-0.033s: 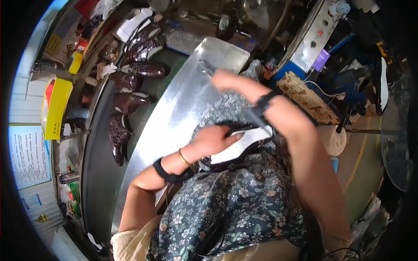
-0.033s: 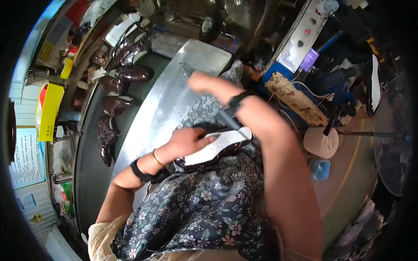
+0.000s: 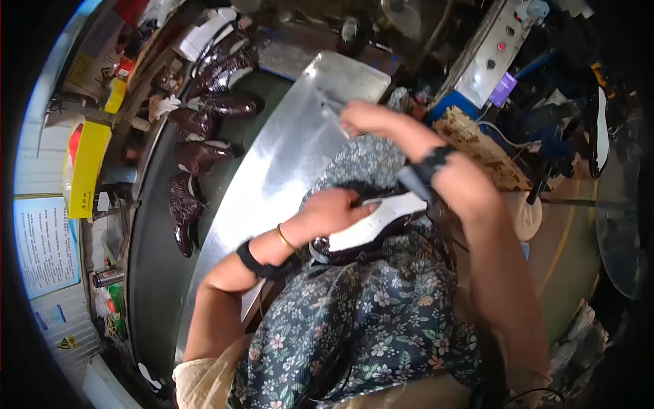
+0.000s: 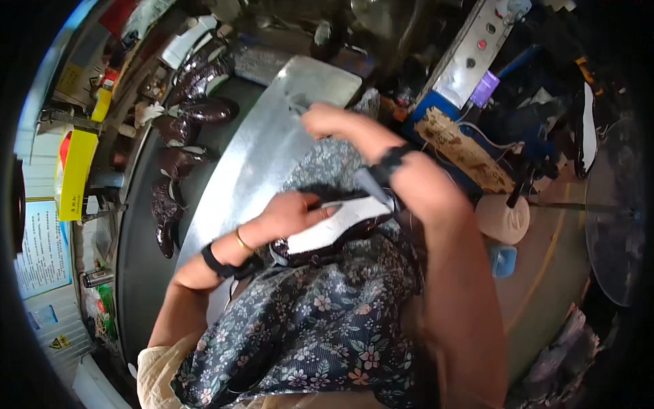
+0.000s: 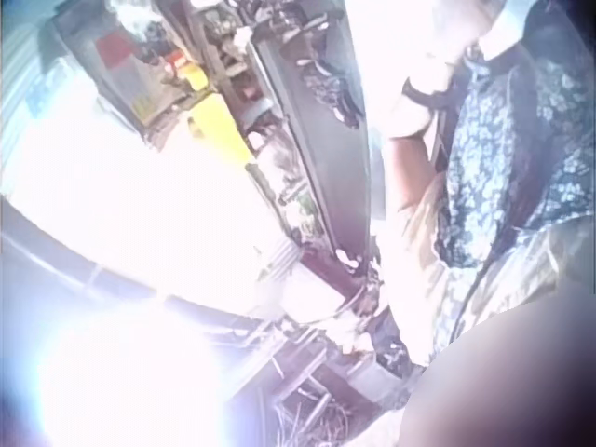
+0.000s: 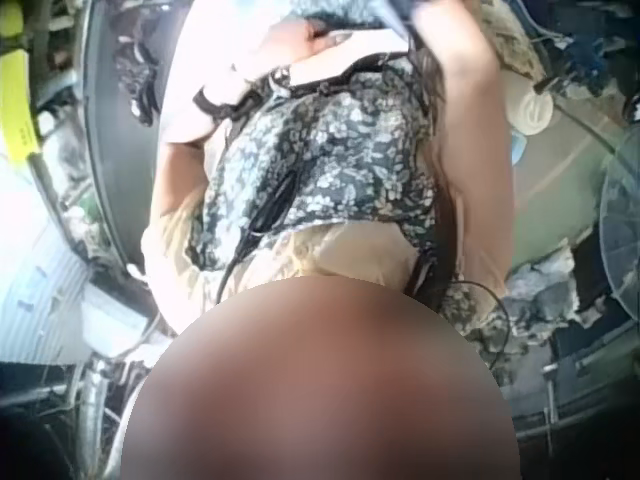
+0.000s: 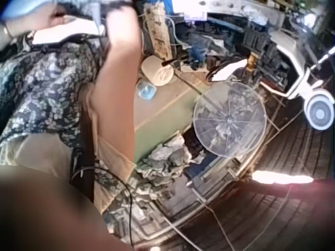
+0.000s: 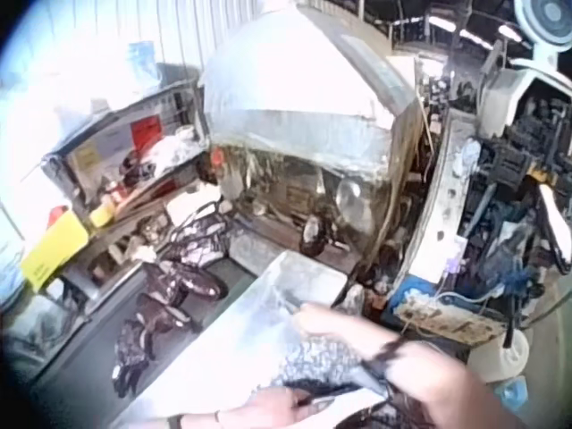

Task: Manually lasting shoe uppers by pulling them over the last and securing them.

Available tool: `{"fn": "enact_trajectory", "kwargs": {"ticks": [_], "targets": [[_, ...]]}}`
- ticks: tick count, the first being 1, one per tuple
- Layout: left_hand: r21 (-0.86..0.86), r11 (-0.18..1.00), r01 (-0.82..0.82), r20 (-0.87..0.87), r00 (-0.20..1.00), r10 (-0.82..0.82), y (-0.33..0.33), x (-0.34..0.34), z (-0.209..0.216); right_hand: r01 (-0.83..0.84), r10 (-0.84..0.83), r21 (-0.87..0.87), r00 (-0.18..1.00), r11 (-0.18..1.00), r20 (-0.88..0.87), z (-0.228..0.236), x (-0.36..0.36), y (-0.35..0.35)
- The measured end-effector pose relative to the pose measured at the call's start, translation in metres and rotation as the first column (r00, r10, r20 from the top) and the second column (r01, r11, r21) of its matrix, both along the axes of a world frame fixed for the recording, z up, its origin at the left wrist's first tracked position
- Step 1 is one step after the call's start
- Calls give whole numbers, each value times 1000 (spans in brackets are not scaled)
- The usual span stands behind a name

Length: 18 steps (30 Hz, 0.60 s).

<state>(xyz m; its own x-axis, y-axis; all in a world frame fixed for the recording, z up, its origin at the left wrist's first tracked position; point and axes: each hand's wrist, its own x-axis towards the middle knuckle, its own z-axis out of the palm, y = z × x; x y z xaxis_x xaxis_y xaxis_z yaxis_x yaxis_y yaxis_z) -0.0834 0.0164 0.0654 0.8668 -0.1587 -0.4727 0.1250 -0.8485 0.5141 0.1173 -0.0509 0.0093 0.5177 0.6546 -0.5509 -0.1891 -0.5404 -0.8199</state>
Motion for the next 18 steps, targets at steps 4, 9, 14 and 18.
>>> {"fn": "enact_trajectory", "kwargs": {"ticks": [4, 9, 14, 18], "targets": [[-159, 970, 185, -70, 978, -198, 16, 28, -11, 204, -164, 202, 966, 958, -198, 61, -42, -136], [31, 800, 599, -83, 799, -595, 14, 64, -9, 306, -298, 177, 952, 935, -74, 78, -129, -207], [99, 644, 759, -57, 650, -758, -15, 83, 13, -13, 22, -165, 998, 986, 53, 48, -170, -239], [141, 569, 810, -58, 581, -812, -25, 85, 11, 16, 0, -97, 987, 995, 158, 32, -179, -255]]}}
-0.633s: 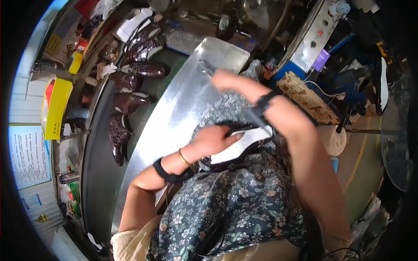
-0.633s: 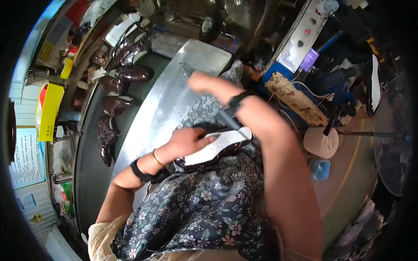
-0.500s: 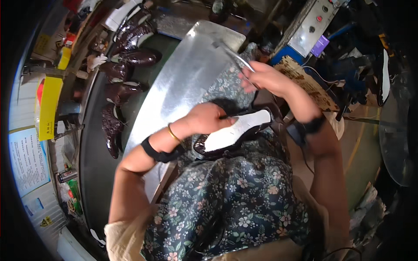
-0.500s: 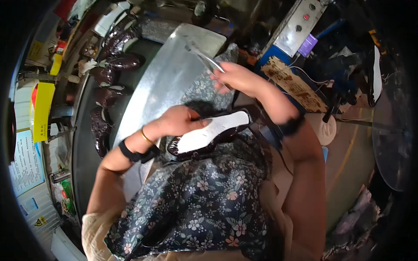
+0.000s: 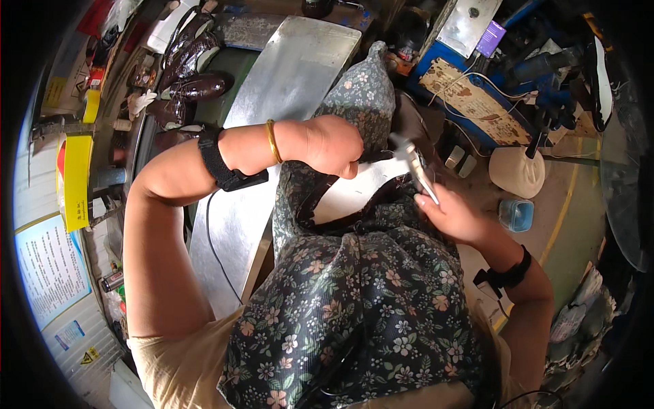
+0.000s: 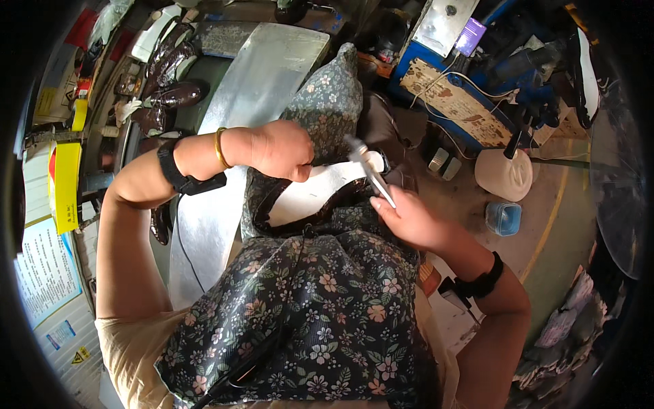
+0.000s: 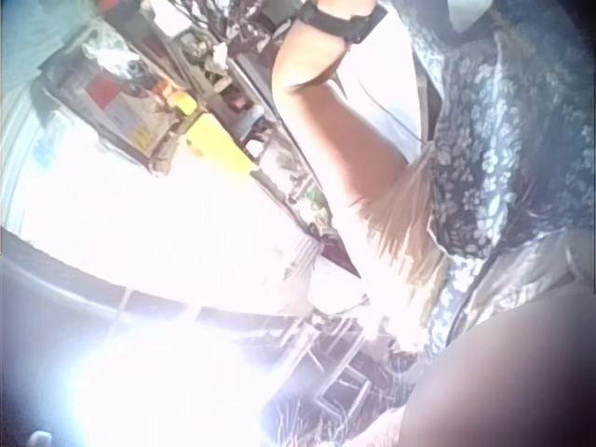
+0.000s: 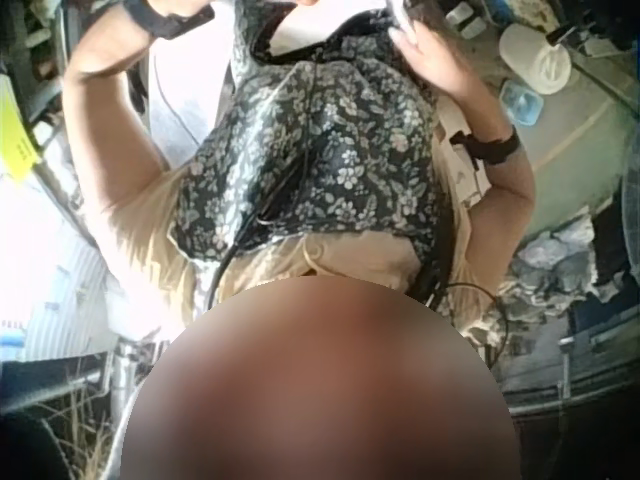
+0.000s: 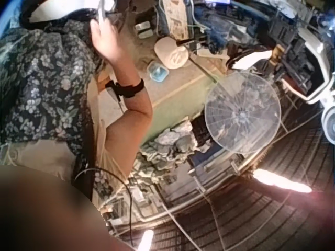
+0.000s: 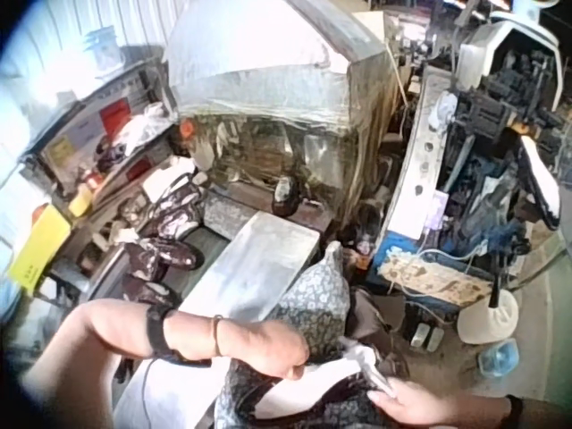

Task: Manually lasting shoe uppers by pulling them over the last and securing them.

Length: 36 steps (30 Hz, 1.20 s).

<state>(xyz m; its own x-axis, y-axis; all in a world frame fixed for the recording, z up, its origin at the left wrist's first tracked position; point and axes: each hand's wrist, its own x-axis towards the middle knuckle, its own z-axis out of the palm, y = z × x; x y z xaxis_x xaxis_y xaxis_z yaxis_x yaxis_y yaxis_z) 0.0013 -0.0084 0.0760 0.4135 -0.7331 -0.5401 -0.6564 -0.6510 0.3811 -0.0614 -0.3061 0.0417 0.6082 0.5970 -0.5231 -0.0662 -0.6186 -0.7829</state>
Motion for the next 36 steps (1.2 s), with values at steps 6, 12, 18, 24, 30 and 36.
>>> {"fn": "enact_trajectory", "kwargs": {"ticks": [6, 12, 18, 24, 30, 36], "targets": [[-144, 676, -723, -276, 685, 674, 10, -51, -13, -214, 217, 50, 973, 976, -76, 24, 11, -7], [-112, 365, -924, -752, 319, 576, -1, -99, -26, -454, 450, 89, 891, 886, 64, 28, 48, 5], [-144, 274, -951, -743, 287, 605, -3, -98, -37, -64, 195, 221, 742, 973, -642, 10, 55, 19], [-208, 415, -886, -526, 459, 716, -5, -98, -28, -602, 609, 102, 791, 792, -54, 35, 73, 20], [-72, 420, -905, -528, 391, 754, 5, -91, -42, -457, 449, 57, 886, 888, 115, 17, 58, 38], [-155, 349, -924, -718, 347, 603, 20, -83, -64, -309, 295, 41, 933, 950, 204, -26, 38, 31]]}}
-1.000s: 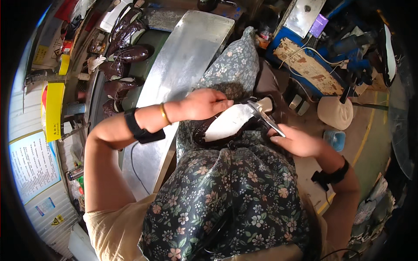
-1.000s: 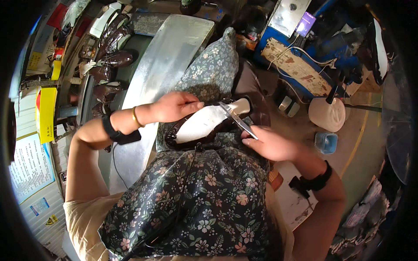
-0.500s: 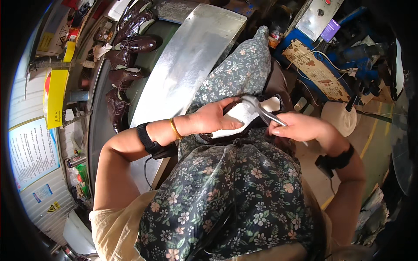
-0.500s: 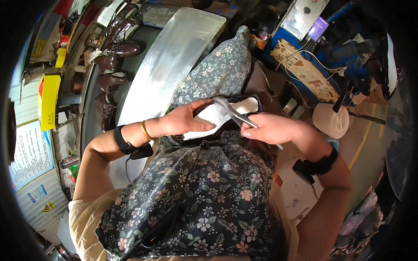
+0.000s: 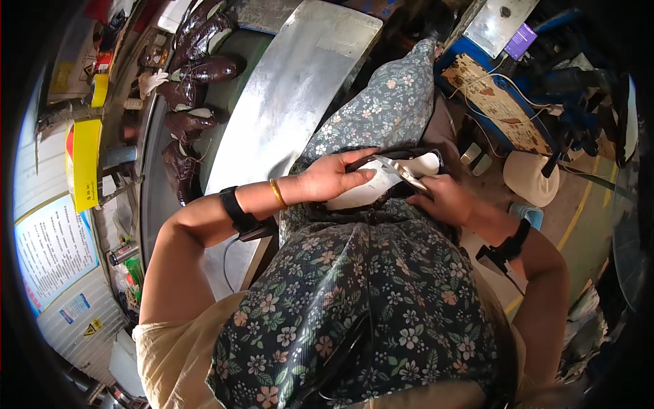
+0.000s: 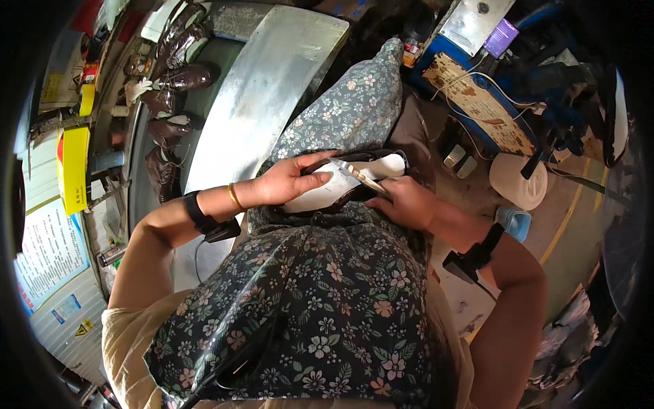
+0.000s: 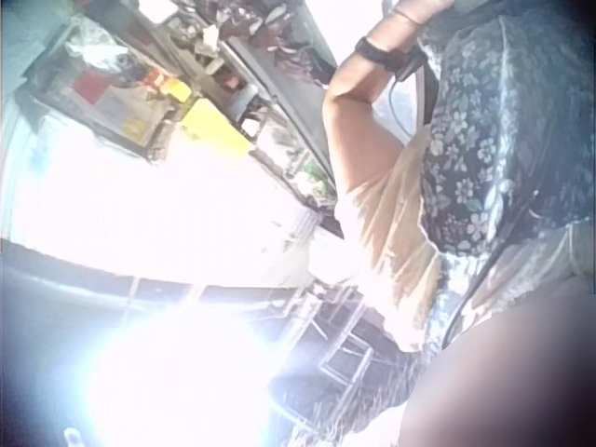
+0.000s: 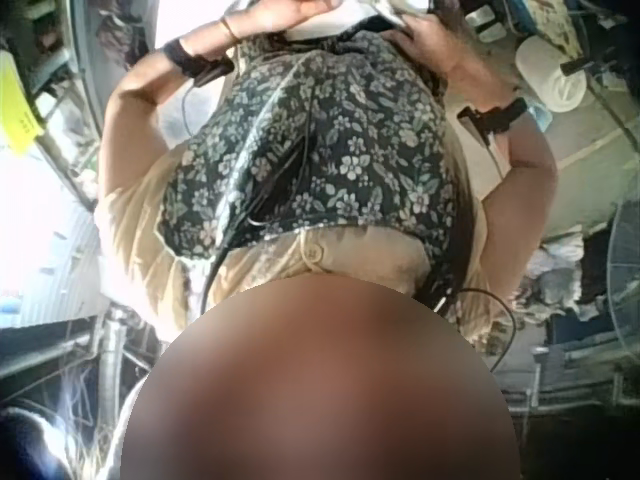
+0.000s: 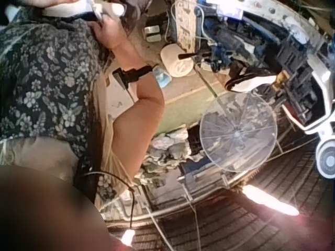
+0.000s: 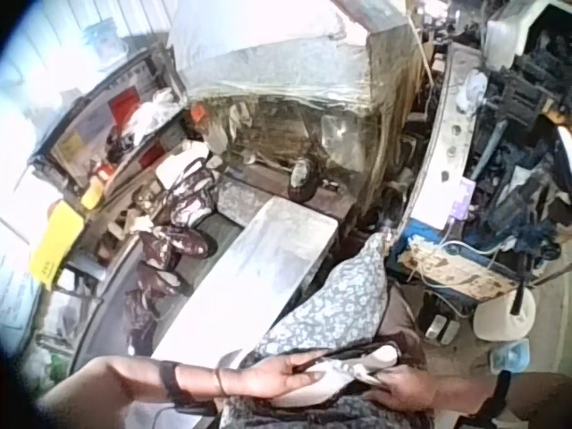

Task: Manually lasting shoe uppers by pulling them over the last and securing them.

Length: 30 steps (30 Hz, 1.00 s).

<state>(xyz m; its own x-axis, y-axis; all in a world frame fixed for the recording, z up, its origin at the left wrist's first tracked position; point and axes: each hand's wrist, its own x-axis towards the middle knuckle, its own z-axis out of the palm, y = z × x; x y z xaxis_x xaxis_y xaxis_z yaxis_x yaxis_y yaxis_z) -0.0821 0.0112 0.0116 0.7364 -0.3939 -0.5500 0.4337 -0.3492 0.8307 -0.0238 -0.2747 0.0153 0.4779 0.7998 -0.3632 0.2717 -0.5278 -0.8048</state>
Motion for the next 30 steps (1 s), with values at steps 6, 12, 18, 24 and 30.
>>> {"fn": "enact_trajectory", "kwargs": {"ticks": [6, 12, 18, 24, 30], "targets": [[-196, 974, 110, -293, 942, -165, -12, 14, 22, 64, -84, 125, 984, 990, 158, -21, -19, -18], [-228, 952, -206, -766, 642, -45, -48, 48, 33, 58, -118, 161, 914, 985, 389, -54, -48, -39], [-66, 996, -57, -626, 780, 3, -70, 40, 34, -11, -108, 216, 838, 976, 535, -19, -61, -59], [205, 904, 375, -125, 926, -356, -68, 40, 24, 44, -62, 350, 997, 936, 41, 39, -64, -79], [261, 882, 393, -109, 919, -378, -50, 32, 29, 215, -217, -34, 971, 976, -98, 12, -45, -33]]}}
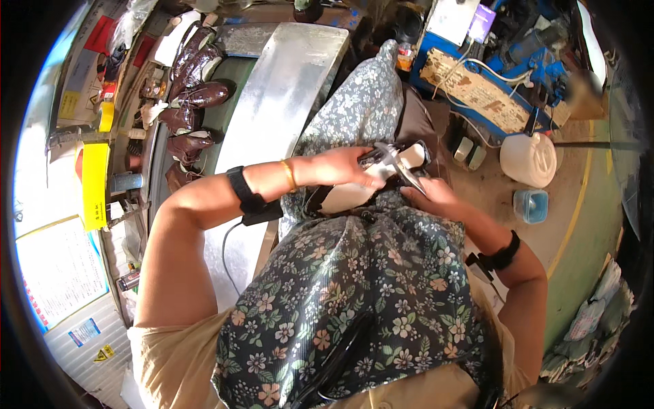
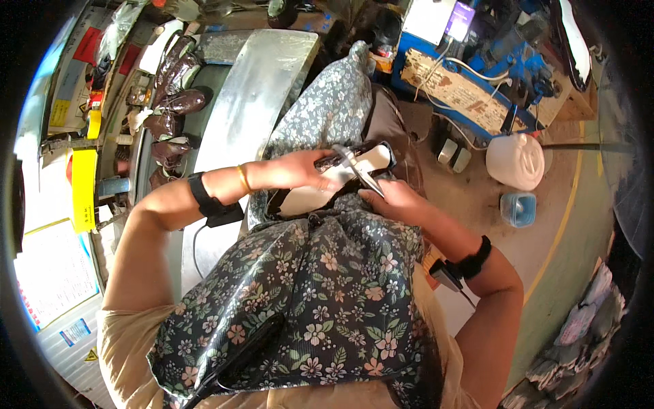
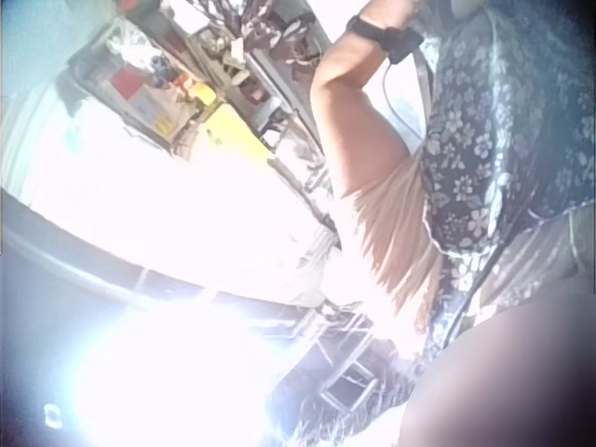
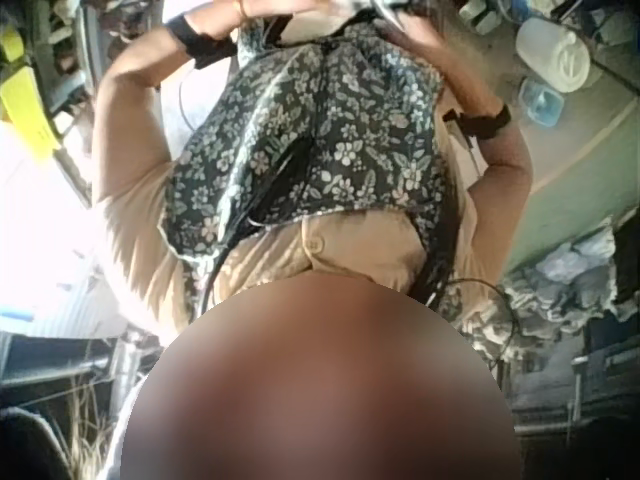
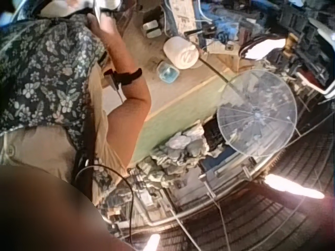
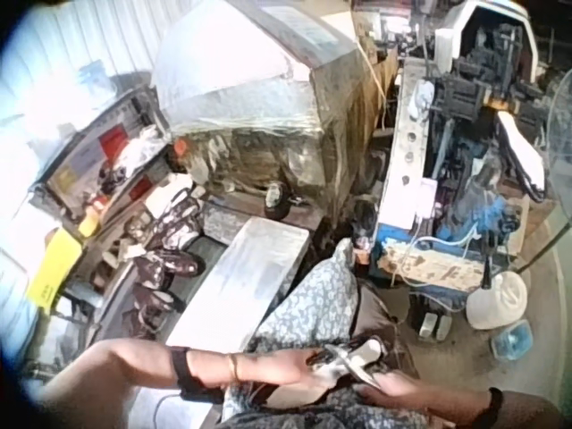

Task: Manually lasting shoe uppers by pulling them over the last and securing them.

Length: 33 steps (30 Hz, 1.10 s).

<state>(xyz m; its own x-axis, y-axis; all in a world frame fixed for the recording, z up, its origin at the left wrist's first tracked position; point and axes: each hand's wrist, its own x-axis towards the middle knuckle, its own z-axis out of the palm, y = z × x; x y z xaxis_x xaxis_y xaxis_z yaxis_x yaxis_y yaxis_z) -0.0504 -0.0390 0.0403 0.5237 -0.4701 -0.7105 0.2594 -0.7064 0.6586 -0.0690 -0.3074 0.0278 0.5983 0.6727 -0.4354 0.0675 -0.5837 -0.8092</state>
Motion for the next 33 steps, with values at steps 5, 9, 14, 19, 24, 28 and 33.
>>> {"fn": "enact_trajectory", "kwargs": {"ticks": [5, 9, 14, 19, 24, 28, 33], "targets": [[-434, 808, -399, -379, 894, 238, 28, -27, 4, 124, -138, 175, 988, 977, 68, 17, 4, 17], [-355, 761, -543, -458, 811, 365, 36, -37, -9, -105, 102, 115, 994, 988, 31, 37, 14, 37], [-403, 735, -546, -424, 823, 379, 40, -42, -3, -246, 239, 27, 957, 969, 166, 41, 25, 61], [-517, 505, -691, -389, 716, 580, 76, -58, 37, 18, -6, 53, 979, 998, -204, 41, 45, 66], [-601, 428, -675, -71, 578, 813, 114, -55, 70, 73, -85, 310, 996, 948, 23, 82, 70, 97], [-644, 213, -735, -415, 569, 709, 103, -65, 62, -107, 72, 356, 991, 929, 110, 131, 67, 117], [-497, 360, -790, -547, 607, 576, 82, -74, 26, -73, 86, 108, 989, 991, -122, 114, 52, 114]]}}
